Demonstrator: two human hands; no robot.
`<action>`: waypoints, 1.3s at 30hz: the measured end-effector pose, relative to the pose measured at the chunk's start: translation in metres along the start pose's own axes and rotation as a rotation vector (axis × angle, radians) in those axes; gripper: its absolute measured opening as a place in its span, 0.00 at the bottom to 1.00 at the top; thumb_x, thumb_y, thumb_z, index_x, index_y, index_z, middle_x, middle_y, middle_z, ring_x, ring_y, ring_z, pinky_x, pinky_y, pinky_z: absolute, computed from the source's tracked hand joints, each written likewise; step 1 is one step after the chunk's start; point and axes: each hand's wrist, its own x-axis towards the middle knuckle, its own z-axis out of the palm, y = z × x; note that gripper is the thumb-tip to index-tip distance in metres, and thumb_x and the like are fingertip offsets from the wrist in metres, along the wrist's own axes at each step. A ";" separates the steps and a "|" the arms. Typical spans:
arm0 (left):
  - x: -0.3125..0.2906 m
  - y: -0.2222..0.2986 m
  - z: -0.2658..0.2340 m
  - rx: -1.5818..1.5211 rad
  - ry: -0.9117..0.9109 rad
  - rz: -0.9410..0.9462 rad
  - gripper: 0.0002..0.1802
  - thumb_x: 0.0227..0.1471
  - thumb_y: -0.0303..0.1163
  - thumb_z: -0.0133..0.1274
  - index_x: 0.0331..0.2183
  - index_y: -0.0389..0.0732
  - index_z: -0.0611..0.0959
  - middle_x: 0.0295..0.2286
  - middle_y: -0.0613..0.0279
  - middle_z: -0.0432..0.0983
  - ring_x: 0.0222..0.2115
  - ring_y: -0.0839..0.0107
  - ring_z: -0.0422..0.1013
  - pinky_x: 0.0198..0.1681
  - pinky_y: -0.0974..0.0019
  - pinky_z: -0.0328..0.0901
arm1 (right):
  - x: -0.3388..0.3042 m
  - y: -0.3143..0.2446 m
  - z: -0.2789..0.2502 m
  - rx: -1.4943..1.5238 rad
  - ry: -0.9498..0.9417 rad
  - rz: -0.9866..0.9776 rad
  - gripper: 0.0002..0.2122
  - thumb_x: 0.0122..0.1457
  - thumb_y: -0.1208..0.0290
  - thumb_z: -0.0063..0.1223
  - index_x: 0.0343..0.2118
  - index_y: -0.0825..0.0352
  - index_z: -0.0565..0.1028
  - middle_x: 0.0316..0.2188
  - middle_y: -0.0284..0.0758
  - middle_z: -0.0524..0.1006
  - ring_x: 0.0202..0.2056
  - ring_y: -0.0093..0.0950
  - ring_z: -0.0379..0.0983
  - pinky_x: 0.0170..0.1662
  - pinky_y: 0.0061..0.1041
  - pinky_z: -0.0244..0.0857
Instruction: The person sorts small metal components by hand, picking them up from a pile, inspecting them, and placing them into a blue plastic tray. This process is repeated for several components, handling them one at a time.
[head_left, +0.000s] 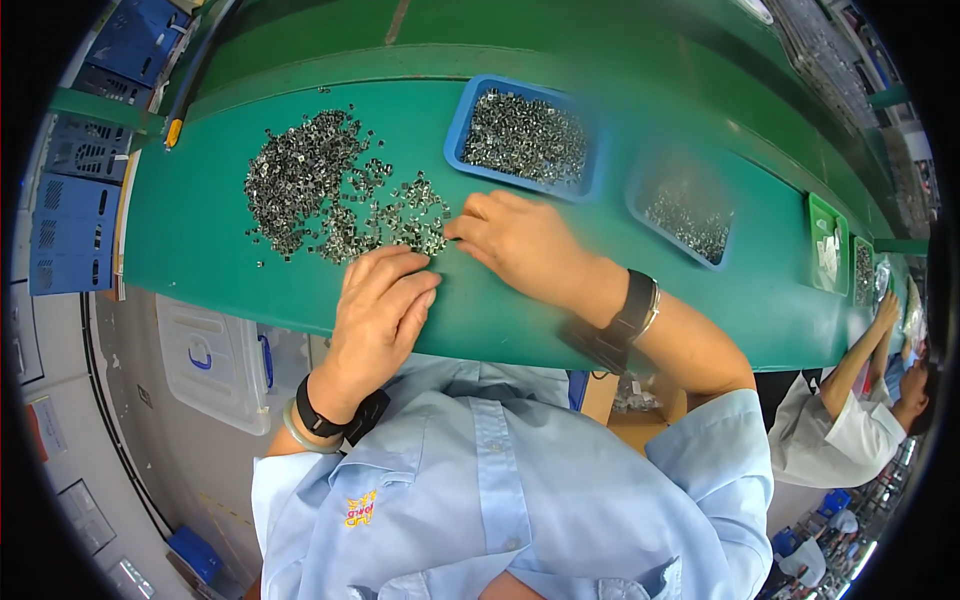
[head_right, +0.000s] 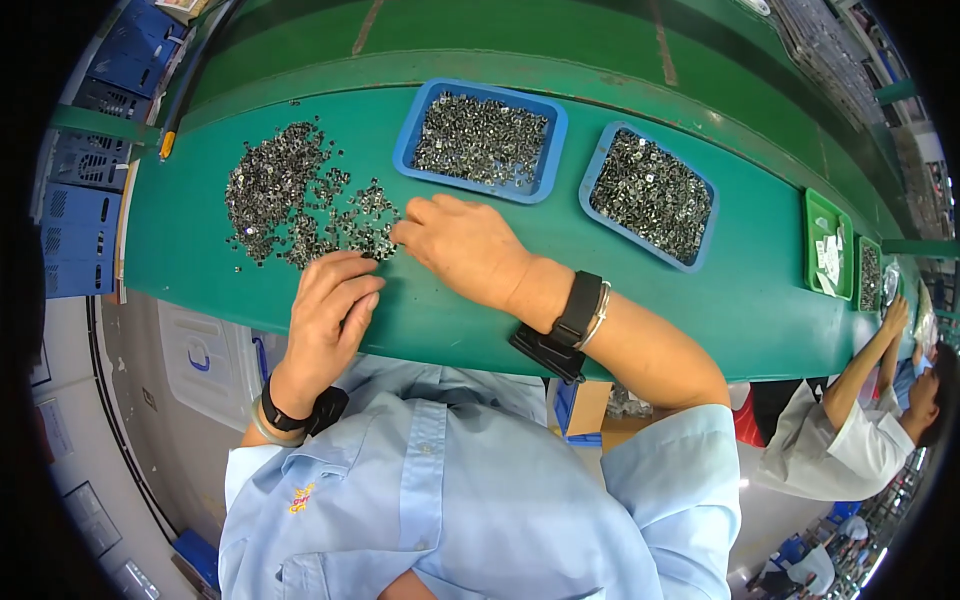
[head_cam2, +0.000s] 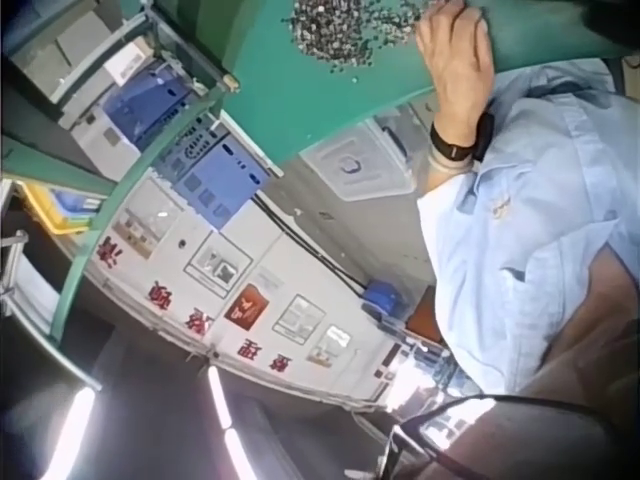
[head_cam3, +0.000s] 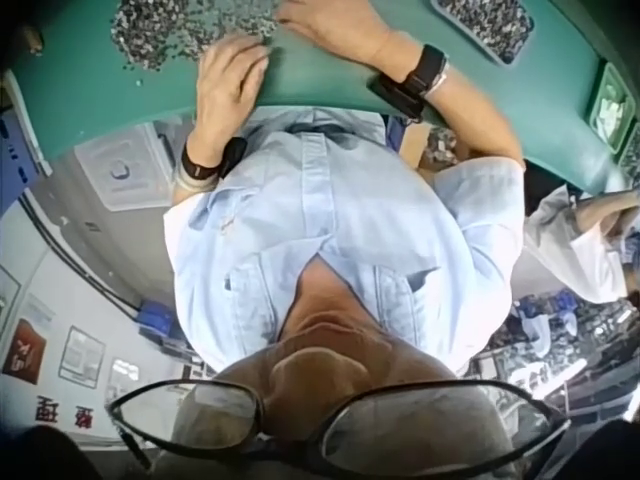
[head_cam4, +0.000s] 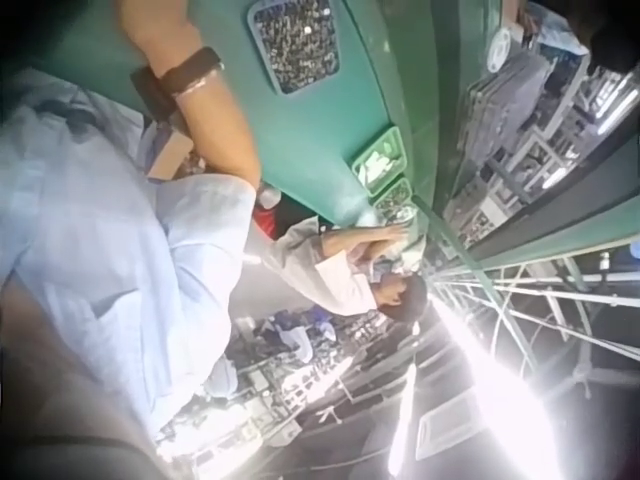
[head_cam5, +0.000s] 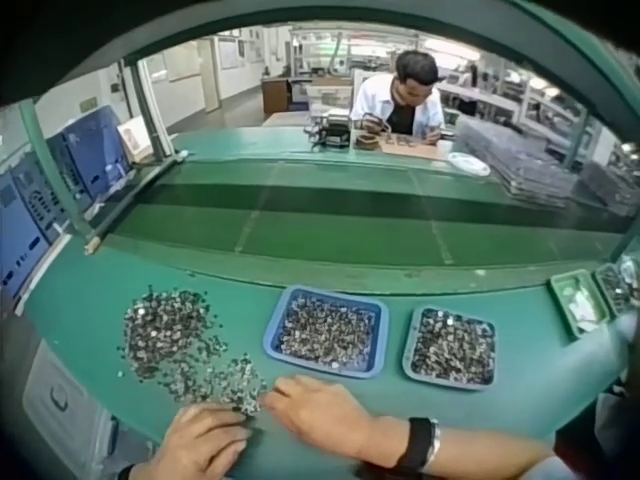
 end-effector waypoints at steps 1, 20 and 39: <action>0.000 0.000 0.000 -0.047 0.014 0.003 0.09 0.42 0.24 0.56 0.32 0.38 0.79 0.35 0.59 0.73 0.39 0.58 0.68 0.43 0.58 0.61 | 0.003 -0.001 0.000 0.000 -0.023 0.021 0.07 0.49 0.75 0.55 0.33 0.64 0.74 0.29 0.33 0.70 0.30 0.33 0.70 0.32 0.29 0.66; 0.018 -0.027 -0.013 -1.397 -0.361 -0.566 0.09 0.55 0.28 0.48 0.38 0.36 0.76 0.28 0.61 0.75 0.29 0.76 0.70 0.30 0.74 0.64 | 0.001 -0.061 -0.002 0.719 0.248 0.428 0.07 0.49 0.78 0.58 0.32 0.67 0.76 0.30 0.32 0.71 0.32 0.24 0.68 0.35 0.22 0.65; 0.000 -0.020 -0.007 -1.603 -0.224 -0.487 0.11 0.57 0.32 0.47 0.38 0.35 0.74 0.30 0.58 0.76 0.26 0.74 0.71 0.26 0.74 0.65 | -0.006 -0.076 0.015 0.347 0.441 0.164 0.09 0.47 0.81 0.58 0.32 0.65 0.74 0.28 0.33 0.74 0.30 0.27 0.71 0.29 0.22 0.68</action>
